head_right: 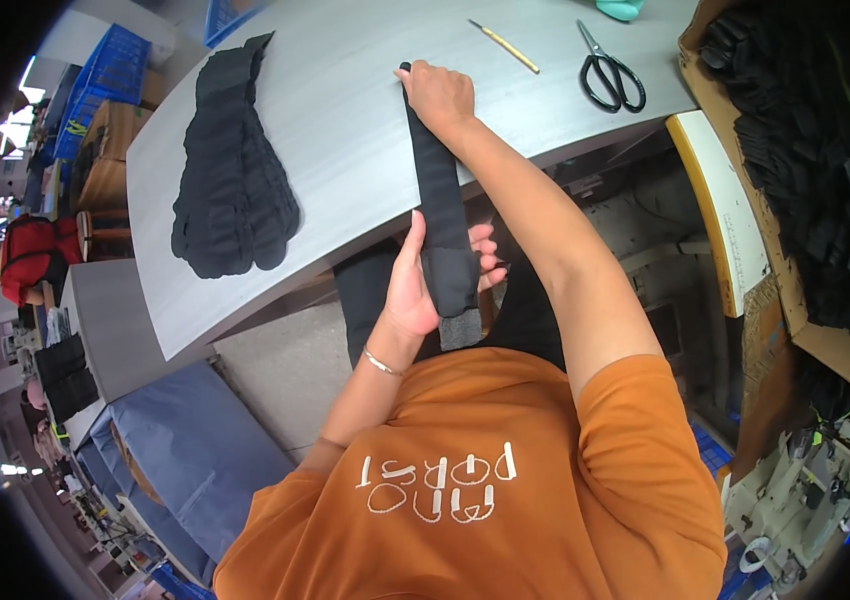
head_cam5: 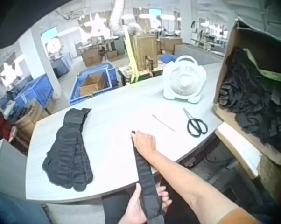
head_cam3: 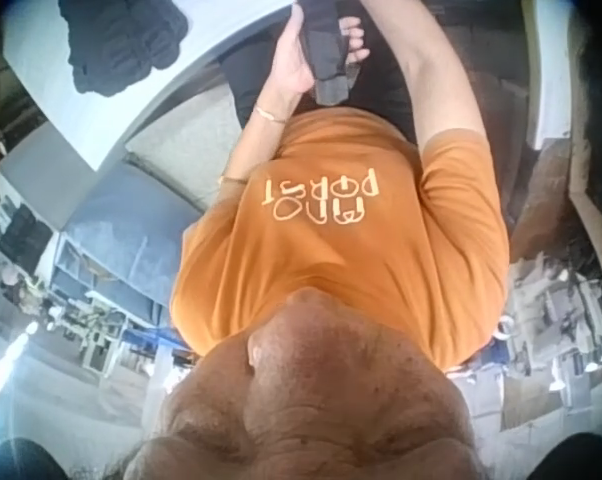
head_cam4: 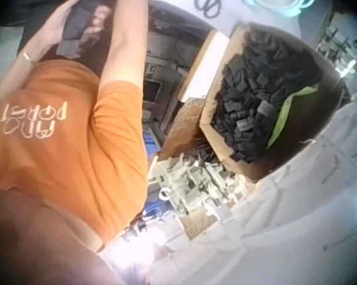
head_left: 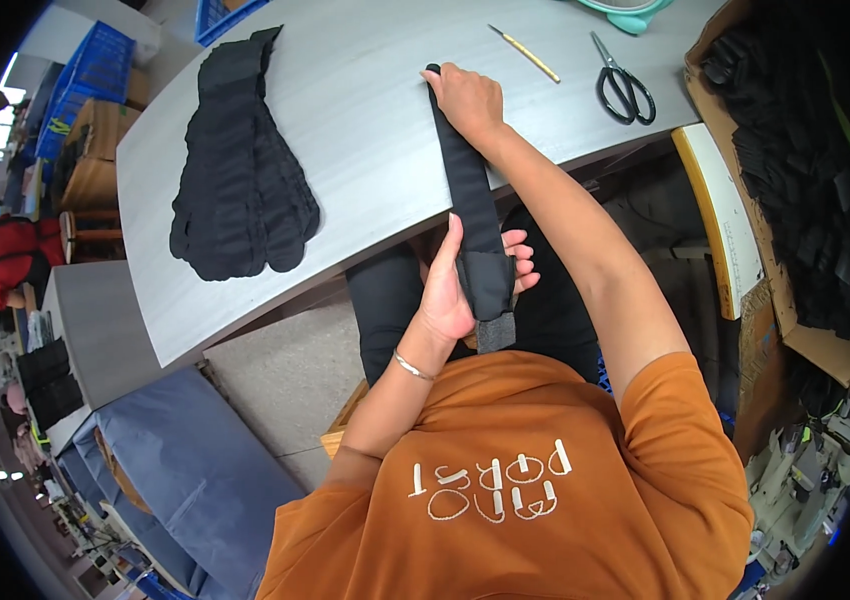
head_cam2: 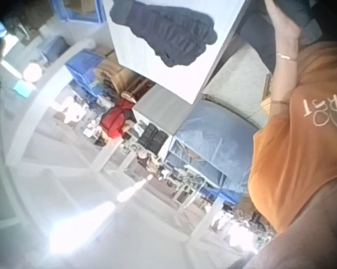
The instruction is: Measuring, cutting, and assembling fabric sleeves onto foam straps in a manufacturing setting.
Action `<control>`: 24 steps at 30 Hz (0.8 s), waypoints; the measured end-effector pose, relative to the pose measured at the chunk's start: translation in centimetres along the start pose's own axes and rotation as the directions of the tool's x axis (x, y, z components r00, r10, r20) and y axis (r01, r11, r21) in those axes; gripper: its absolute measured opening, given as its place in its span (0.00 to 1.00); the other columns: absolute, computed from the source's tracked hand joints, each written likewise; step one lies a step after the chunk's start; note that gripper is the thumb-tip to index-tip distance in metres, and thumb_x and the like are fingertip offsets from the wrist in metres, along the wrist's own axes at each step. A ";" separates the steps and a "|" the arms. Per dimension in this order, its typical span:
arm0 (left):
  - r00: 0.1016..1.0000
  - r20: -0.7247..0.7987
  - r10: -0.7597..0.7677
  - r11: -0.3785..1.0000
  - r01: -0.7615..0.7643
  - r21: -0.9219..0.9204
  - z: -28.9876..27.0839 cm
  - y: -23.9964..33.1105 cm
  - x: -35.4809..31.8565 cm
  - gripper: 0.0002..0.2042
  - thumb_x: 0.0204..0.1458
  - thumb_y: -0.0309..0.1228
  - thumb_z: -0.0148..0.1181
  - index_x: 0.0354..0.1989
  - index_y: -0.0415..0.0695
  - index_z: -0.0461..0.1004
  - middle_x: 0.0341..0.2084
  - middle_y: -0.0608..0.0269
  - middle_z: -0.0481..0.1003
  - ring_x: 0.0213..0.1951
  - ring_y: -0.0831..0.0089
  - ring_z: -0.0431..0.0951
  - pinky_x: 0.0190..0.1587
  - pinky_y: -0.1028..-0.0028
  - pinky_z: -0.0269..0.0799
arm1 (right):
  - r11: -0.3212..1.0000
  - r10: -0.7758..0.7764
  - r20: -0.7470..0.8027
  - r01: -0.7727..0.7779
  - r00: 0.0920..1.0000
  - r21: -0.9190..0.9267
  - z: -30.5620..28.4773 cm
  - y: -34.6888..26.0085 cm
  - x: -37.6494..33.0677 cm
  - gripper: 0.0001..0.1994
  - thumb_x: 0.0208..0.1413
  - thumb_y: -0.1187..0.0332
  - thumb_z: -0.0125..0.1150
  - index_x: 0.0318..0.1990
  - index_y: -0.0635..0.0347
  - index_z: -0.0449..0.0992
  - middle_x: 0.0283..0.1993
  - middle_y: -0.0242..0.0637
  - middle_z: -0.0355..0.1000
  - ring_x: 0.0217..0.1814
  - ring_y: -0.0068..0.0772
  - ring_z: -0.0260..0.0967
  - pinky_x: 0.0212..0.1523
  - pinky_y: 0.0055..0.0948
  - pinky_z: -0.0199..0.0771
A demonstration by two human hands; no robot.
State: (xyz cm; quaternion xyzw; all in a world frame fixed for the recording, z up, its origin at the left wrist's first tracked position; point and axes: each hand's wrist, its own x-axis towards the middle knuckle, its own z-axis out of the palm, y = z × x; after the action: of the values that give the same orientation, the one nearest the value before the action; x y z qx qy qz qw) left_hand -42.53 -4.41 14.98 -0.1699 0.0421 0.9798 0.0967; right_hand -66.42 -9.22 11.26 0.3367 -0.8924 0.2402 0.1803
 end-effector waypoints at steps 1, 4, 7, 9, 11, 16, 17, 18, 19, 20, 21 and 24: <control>1.000 -0.026 -0.003 1.000 0.003 -0.012 0.3 0.1 0.1 0.36 0.63 0.57 0.43 0.56 0.29 0.66 0.38 0.50 0.77 0.37 0.62 0.80 0.50 0.58 0.77 | 1.000 0.016 0.035 -0.016 0.999 -0.004 0.0 -0.1 -0.1 0.21 0.61 0.51 0.56 0.24 0.59 0.74 0.16 0.42 0.72 0.16 0.42 0.72 0.18 0.36 0.69; 0.998 0.017 -0.064 0.998 0.064 0.013 -1.3 0.6 1.2 0.30 0.63 0.50 0.50 0.55 0.30 0.65 0.32 0.58 0.75 0.30 0.71 0.76 0.40 0.66 0.78 | 1.000 0.013 0.083 -0.012 0.996 -0.012 -0.2 -0.7 0.3 0.21 0.62 0.51 0.55 0.25 0.59 0.74 0.18 0.42 0.74 0.18 0.43 0.73 0.20 0.37 0.70; 0.995 -0.082 0.057 0.957 -0.031 0.290 0.4 0.6 1.8 0.24 0.62 0.42 0.55 0.55 0.30 0.65 0.26 0.64 0.72 0.25 0.77 0.71 0.33 0.71 0.75 | 0.999 -0.022 0.134 0.027 0.991 -0.038 -0.2 -0.8 1.0 0.20 0.63 0.52 0.54 0.26 0.60 0.74 0.19 0.43 0.75 0.20 0.42 0.75 0.22 0.37 0.72; 0.990 -0.105 0.094 0.956 -0.060 0.287 1.3 0.6 1.5 0.22 0.62 0.38 0.56 0.54 0.30 0.66 0.25 0.65 0.71 0.25 0.77 0.71 0.33 0.72 0.74 | 0.997 -0.053 0.171 0.062 0.984 -0.048 -0.3 -1.6 1.6 0.20 0.63 0.53 0.54 0.26 0.60 0.74 0.20 0.43 0.75 0.21 0.42 0.75 0.23 0.37 0.73; 0.965 -0.164 0.203 0.899 -0.117 0.422 1.5 -0.1 0.4 0.21 0.63 0.37 0.56 0.54 0.30 0.66 0.24 0.66 0.70 0.24 0.77 0.71 0.33 0.72 0.75 | 0.995 -0.082 0.221 0.093 0.972 -0.042 -0.2 -2.2 2.1 0.19 0.64 0.55 0.52 0.27 0.61 0.74 0.20 0.43 0.75 0.22 0.42 0.76 0.24 0.37 0.74; 0.954 -0.241 0.181 0.913 -0.072 0.402 2.7 -1.7 -3.6 0.16 0.64 0.35 0.53 0.52 0.34 0.67 0.25 0.68 0.69 0.26 0.78 0.72 0.39 0.68 0.77 | 0.995 -0.069 0.211 0.081 0.975 -0.049 1.4 -3.0 3.1 0.19 0.65 0.56 0.51 0.27 0.61 0.74 0.20 0.43 0.75 0.23 0.42 0.76 0.25 0.38 0.74; 0.953 -0.266 0.145 0.923 -0.034 0.383 3.3 -2.0 -4.3 0.16 0.64 0.35 0.53 0.52 0.35 0.67 0.25 0.68 0.68 0.26 0.77 0.71 0.40 0.67 0.77 | 0.996 -0.054 0.203 0.069 0.978 -0.063 1.9 -3.0 3.2 0.19 0.65 0.56 0.51 0.27 0.61 0.74 0.20 0.43 0.76 0.22 0.42 0.76 0.25 0.37 0.75; 0.966 -0.240 0.097 0.939 -0.009 0.344 2.8 -2.4 -4.7 0.17 0.64 0.35 0.52 0.55 0.37 0.66 0.25 0.68 0.68 0.24 0.79 0.71 0.43 0.66 0.77 | 0.996 -0.055 0.199 0.068 0.978 -0.061 2.5 -2.9 3.4 0.19 0.65 0.56 0.51 0.27 0.61 0.74 0.20 0.43 0.76 0.22 0.42 0.76 0.25 0.37 0.75; 0.978 -0.204 0.042 0.949 0.024 0.314 2.3 -2.9 -5.1 0.16 0.65 0.35 0.52 0.55 0.38 0.66 0.25 0.69 0.68 0.24 0.78 0.70 0.44 0.66 0.77 | 0.995 -0.076 0.132 0.084 0.988 -0.058 3.0 -2.8 3.6 0.20 0.64 0.54 0.52 0.25 0.60 0.73 0.18 0.43 0.74 0.19 0.42 0.74 0.21 0.37 0.73; 0.982 -0.189 0.019 0.954 0.039 0.296 1.6 -3.2 -5.7 0.16 0.65 0.34 0.52 0.55 0.38 0.66 0.24 0.69 0.68 0.24 0.78 0.71 0.44 0.65 0.77 | 0.993 -0.101 0.066 0.105 0.993 -0.054 3.6 -2.7 3.8 0.21 0.64 0.53 0.53 0.23 0.59 0.72 0.15 0.42 0.72 0.15 0.42 0.72 0.17 0.36 0.70; 0.984 -0.176 -0.004 0.959 0.053 0.278 0.7 -3.2 -6.1 0.16 0.65 0.34 0.51 0.55 0.38 0.66 0.24 0.69 0.67 0.24 0.78 0.71 0.45 0.65 0.77 | 0.993 -0.106 0.068 0.109 0.992 -0.048 3.7 -2.8 4.0 0.21 0.64 0.53 0.53 0.23 0.59 0.72 0.15 0.42 0.72 0.15 0.42 0.72 0.17 0.36 0.70; 0.973 -0.228 0.030 0.951 0.043 0.307 -1.6 -1.8 -6.8 0.14 0.64 0.32 0.52 0.55 0.39 0.66 0.23 0.68 0.68 0.26 0.77 0.72 0.47 0.64 0.76 | 0.995 -0.070 0.032 0.072 0.997 -0.072 4.0 -2.3 4.5 0.21 0.64 0.52 0.53 0.25 0.59 0.73 0.17 0.43 0.74 0.18 0.43 0.74 0.20 0.37 0.72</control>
State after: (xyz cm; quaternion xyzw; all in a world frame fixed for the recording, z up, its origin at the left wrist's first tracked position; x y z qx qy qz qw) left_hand -35.40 -4.04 15.71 -0.2649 0.2057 0.9344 0.1199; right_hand -68.65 -15.27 10.91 0.3649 -0.8906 0.1961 0.1878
